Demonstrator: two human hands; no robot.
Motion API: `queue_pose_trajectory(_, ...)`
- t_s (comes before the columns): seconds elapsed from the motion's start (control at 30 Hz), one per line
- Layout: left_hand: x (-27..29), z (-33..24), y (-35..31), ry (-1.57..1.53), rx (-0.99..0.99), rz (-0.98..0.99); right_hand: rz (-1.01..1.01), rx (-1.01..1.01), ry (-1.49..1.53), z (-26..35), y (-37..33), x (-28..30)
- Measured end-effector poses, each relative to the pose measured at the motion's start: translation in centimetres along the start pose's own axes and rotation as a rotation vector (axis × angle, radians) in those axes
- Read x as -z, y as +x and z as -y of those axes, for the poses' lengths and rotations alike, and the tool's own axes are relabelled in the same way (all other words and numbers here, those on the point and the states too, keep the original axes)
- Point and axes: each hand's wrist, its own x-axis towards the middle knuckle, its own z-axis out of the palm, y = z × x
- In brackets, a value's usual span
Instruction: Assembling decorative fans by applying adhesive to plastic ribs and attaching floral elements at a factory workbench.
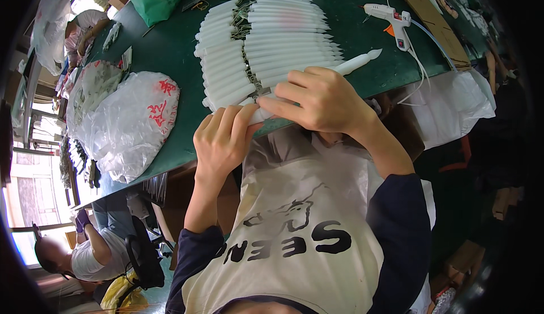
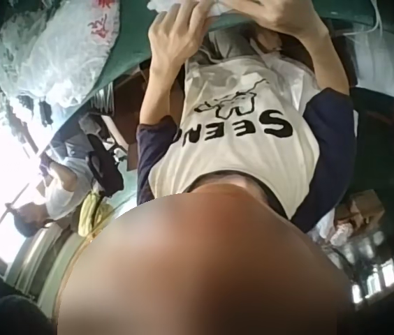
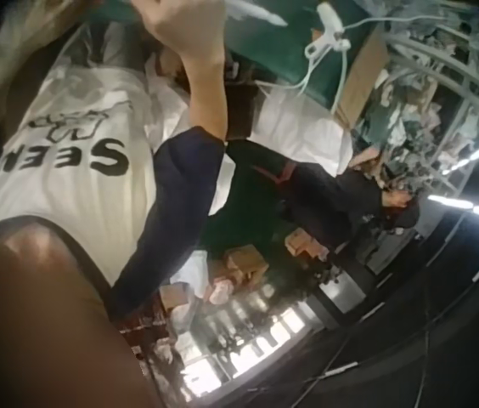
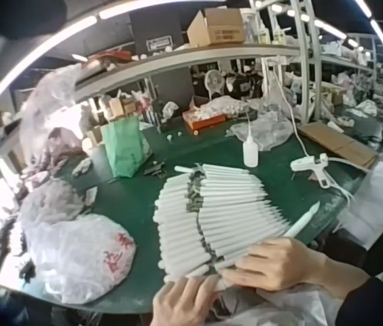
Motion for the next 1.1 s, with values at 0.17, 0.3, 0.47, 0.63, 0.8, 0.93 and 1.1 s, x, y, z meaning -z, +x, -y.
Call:
queue_pose_trajectory(0.17,-0.1,-0.1,0.0,-0.004,0.024,-0.009,0.04,0.009,0.005,0.0,0.0,0.2)
queue_pose_trajectory(0.3,0.1,-0.1,0.2,-0.003,0.035,-0.014,-0.002,-0.02,0.026,0.2,0.1,0.0)
queue_pose_trajectory(0.47,-0.2,-0.5,0.0,-0.019,0.049,-0.001,-0.05,-0.024,0.026,0.5,0.0,-0.6)
queue_pose_trajectory(0.63,-0.5,-1.2,-0.2,-0.072,0.052,-0.013,-0.003,-0.073,0.064,1.4,-0.5,-0.4)
queue_pose_trajectory(0.8,0.1,-1.1,0.2,-0.065,0.008,0.019,0.074,-0.071,0.056,1.5,-0.5,0.4)
queue_pose_trajectory(0.93,0.1,-0.8,0.1,-0.09,-0.034,0.059,0.095,-0.069,0.061,1.8,-0.6,0.2)
queue_pose_trajectory(1.1,0.2,-0.9,0.1,-0.131,0.003,0.071,0.095,-0.142,0.048,2.7,-0.7,-0.2)
